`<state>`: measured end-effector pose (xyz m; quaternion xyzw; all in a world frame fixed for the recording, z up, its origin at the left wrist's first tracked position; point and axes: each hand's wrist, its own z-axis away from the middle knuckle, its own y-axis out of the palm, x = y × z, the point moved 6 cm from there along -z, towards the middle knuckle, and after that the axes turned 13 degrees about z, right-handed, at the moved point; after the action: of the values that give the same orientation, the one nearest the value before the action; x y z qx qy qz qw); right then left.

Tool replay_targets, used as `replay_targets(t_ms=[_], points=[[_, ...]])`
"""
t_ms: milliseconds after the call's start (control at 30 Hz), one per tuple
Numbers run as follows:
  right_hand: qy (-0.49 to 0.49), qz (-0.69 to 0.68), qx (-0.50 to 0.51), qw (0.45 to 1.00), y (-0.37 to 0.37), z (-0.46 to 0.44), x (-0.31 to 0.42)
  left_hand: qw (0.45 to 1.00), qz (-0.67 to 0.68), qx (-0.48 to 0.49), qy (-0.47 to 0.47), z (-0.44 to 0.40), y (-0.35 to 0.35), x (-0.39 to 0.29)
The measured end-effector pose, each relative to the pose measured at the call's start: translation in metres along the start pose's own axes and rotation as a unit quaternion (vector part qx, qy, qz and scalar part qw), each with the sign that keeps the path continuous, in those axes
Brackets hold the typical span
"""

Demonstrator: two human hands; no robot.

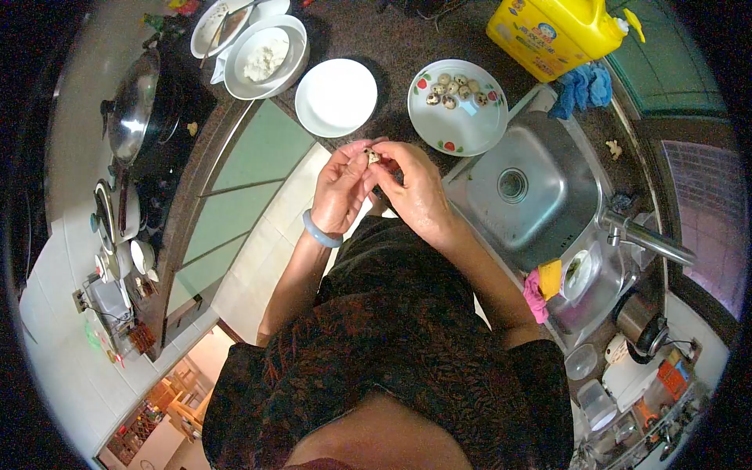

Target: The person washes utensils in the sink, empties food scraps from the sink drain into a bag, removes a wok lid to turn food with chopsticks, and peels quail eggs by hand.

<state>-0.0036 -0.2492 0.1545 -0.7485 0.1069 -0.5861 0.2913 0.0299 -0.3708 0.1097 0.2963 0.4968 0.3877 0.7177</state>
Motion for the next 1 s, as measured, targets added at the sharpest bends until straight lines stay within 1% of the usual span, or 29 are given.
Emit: replay_targets(t_ms=[33,67,133,200,233,300,333,400,500,600,700,833,1000], points=[[0.0,0.0,0.001,1.0,0.001,0.001,0.0,0.999,-0.014,-0.034,-0.016,0.001,-0.007,0.003],[0.02,0.002,0.016,1.0,0.004,0.002,-0.003,0.999,-0.013,-0.035,-0.017,0.002,-0.009,0.003],[0.041,0.004,0.033,0.999,0.006,0.002,-0.004,0.994,-0.077,-0.082,-0.005,0.004,-0.014,0.001],[0.011,0.04,0.026,0.999,0.004,0.001,0.002,0.994,-0.072,-0.08,0.005,0.003,-0.015,-0.001],[0.012,0.042,0.027,0.999,0.005,0.002,0.001,0.994,-0.069,-0.078,0.017,0.003,-0.016,-0.002],[-0.036,0.072,-0.006,0.997,0.003,0.001,0.006,0.995,-0.065,-0.076,0.014,0.004,-0.018,-0.003],[-0.035,0.073,-0.005,0.997,0.003,0.0,0.006,0.995,-0.063,-0.074,0.011,0.004,-0.019,-0.004],[-0.081,0.099,-0.013,0.992,0.002,-0.001,0.013,0.995,-0.063,-0.081,0.013,0.004,-0.02,-0.005],[-0.107,0.119,-0.028,0.987,0.001,-0.001,0.014,0.993,-0.081,-0.076,0.029,0.005,-0.02,-0.006],[-0.115,0.147,-0.018,0.982,0.0,-0.001,0.015,0.994,-0.071,-0.077,0.037,0.007,-0.015,-0.008],[-0.116,0.134,-0.017,0.984,-0.001,-0.003,0.019,0.994,-0.054,-0.068,0.06,0.007,-0.011,-0.012],[-0.131,0.122,-0.024,0.984,0.0,-0.004,0.016,0.992,-0.085,-0.07,0.064,0.006,-0.012,-0.011],[-0.142,0.162,-0.015,0.976,0.0,-0.004,0.015,0.985,-0.14,-0.069,0.076,0.007,-0.014,-0.012]])
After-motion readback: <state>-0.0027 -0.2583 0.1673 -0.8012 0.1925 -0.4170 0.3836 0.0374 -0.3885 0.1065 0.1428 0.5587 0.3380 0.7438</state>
